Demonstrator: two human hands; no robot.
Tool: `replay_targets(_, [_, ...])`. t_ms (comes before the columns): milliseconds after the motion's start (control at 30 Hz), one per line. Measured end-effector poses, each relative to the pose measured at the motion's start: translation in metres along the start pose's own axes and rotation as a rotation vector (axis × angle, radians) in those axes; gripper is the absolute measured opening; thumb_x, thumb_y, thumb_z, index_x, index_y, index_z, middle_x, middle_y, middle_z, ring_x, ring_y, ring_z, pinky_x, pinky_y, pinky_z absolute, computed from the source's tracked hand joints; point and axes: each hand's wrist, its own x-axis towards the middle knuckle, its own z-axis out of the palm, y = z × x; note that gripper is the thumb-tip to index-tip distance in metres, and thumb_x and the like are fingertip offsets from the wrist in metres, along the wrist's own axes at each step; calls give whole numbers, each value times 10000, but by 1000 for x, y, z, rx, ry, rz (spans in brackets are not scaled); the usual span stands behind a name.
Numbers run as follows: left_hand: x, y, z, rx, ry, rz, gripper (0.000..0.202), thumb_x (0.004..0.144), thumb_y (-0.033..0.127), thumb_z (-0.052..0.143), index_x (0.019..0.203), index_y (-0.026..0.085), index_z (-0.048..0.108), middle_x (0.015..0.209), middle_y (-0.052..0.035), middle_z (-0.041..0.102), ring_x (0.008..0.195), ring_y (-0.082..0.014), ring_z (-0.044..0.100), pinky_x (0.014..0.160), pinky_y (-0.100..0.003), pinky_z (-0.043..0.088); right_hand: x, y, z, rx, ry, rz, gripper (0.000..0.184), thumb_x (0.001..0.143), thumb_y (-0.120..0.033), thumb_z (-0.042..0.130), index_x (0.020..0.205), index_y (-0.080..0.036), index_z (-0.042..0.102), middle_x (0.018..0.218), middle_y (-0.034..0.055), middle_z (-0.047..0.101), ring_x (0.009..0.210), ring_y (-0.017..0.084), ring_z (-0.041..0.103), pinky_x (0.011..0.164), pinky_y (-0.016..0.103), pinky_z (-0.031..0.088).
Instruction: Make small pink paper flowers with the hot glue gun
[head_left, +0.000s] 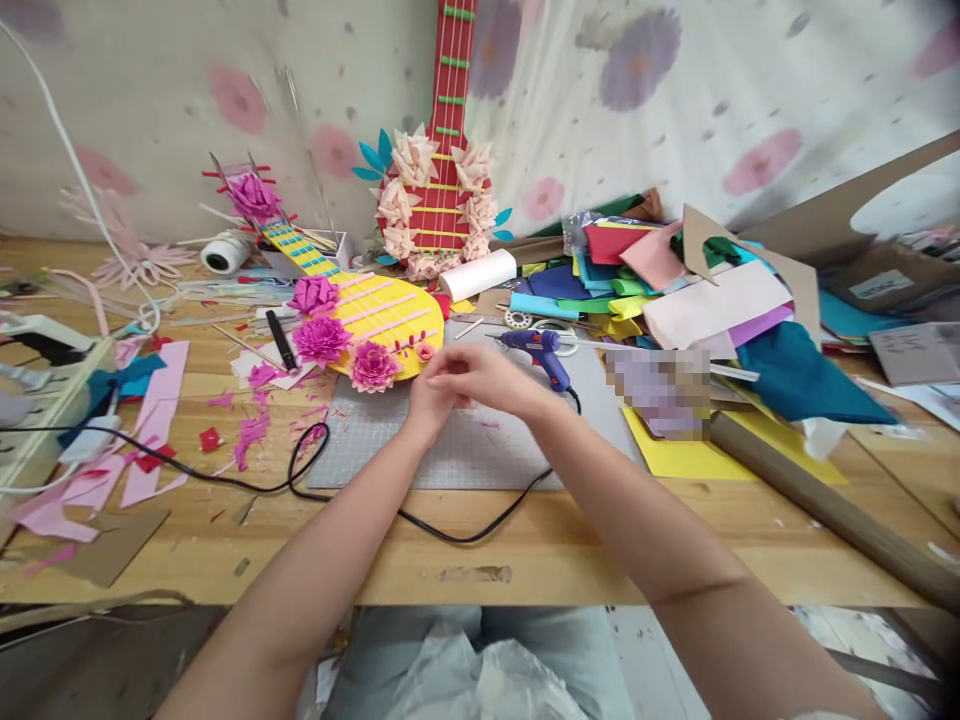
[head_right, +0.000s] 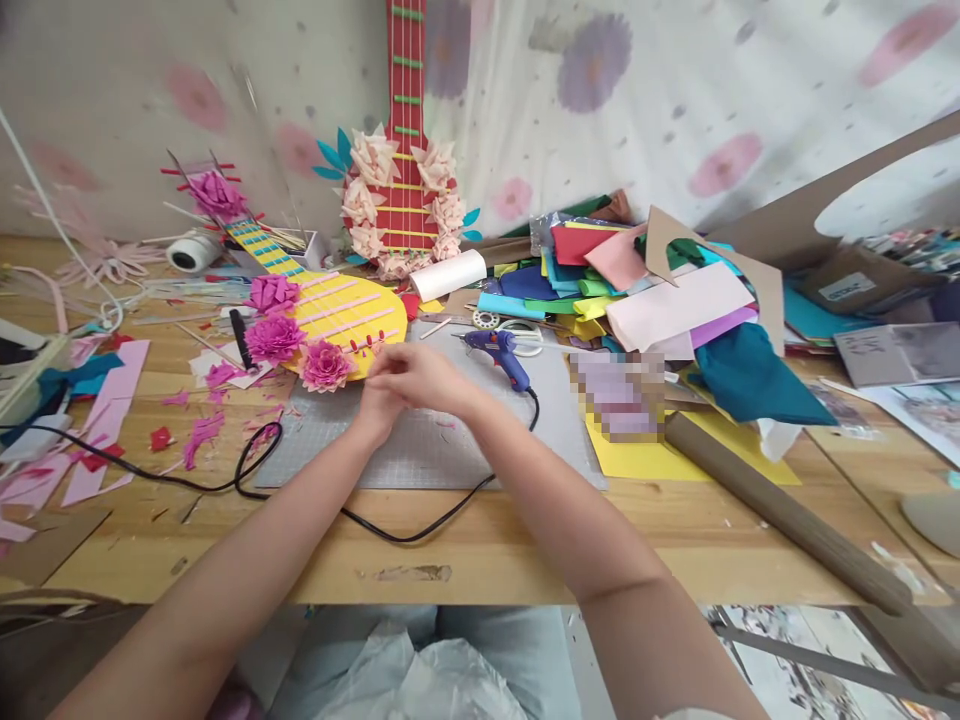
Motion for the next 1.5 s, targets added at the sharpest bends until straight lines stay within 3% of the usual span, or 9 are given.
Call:
replay_targets(200, [-6, -1, -1, -182, -68, -105, 254, 675, 154, 689, 831, 160, 489, 662, -4, 634, 686, -174, 677, 549, -267, 539, -78, 32, -89, -160, -10, 298, 410, 728, -554, 630, 673, -149, 664, 489, -2, 532, 423, 92, 451, 448, 259, 366])
replay_targets(367, [-2, -2, 3, -154, -53, -88, 224, 696, 115, 669, 815, 158, 485, 655, 6, 627, 686, -166, 677, 530, -245, 532, -93, 64, -126, -569, 313, 373, 498, 795, -634, 491, 625, -186, 622, 501, 15, 512, 464, 123, 441, 464, 277, 339])
replay_targets(433, [0, -3, 5, -130, -50, -80, 226, 697, 128, 676, 820, 159, 488, 656, 10, 624, 669, -159, 674, 518, -236, 527, -81, 74, -124, -700, 486, 337, 432, 728, -617, 591, 696, -187, 615, 603, 28, 572, 554, 155, 497, 520, 287, 370])
replay_targets(600, [-2, -4, 6, -38, -48, -69, 213, 720, 150, 656, 847, 169, 487, 694, 8, 614, 633, -155, 669, 438, -207, 492, -45, 93, -94, -613, 570, 309, 389, 696, -534, 648, 839, -173, 652, 828, 82, 675, 772, 234, 608, 661, 326, 443])
replay_targets(700, [-2, -6, 4, 35, -33, -42, 221, 719, 164, 653, 863, 179, 485, 723, 7, 606, 658, -158, 673, 422, -195, 481, -39, 100, -84, -498, 719, 382, 391, 698, -535, 636, 818, -164, 662, 784, 91, 678, 743, 249, 617, 644, 340, 448])
replay_targets(800, [1, -11, 0, 107, -24, 29, 245, 705, 202, 670, 872, 189, 491, 725, 9, 607, 678, -154, 667, 429, -189, 481, -47, 101, -81, -290, 763, 278, 423, 688, -567, 635, 793, -158, 654, 725, 75, 663, 613, 183, 576, 572, 303, 438])
replay_targets(933, [5, -18, -5, 176, -23, 94, 224, 690, 245, 676, 835, 191, 515, 735, 4, 604, 674, -150, 654, 434, -198, 487, -62, 87, -77, -36, 629, 168, 462, 671, -596, 644, 804, -154, 631, 647, 36, 630, 469, 96, 469, 454, 245, 382])
replay_targets(1100, [3, -17, -7, 218, -40, 117, 110, 699, 226, 648, 758, 177, 569, 692, -6, 611, 649, -142, 637, 456, -201, 495, -68, 75, -69, -129, 386, 221, 437, 628, -593, 693, 676, -167, 609, 490, -17, 511, 441, 89, 422, 418, 235, 349])
replay_targets(1500, [1, -11, -5, 173, -23, 58, 93, 705, 181, 651, 719, 173, 559, 632, -1, 608, 606, -140, 641, 465, -200, 480, -68, 80, -72, -334, 290, 169, 387, 718, -556, 633, 799, -179, 667, 592, 15, 570, 642, 172, 554, 573, 278, 432])
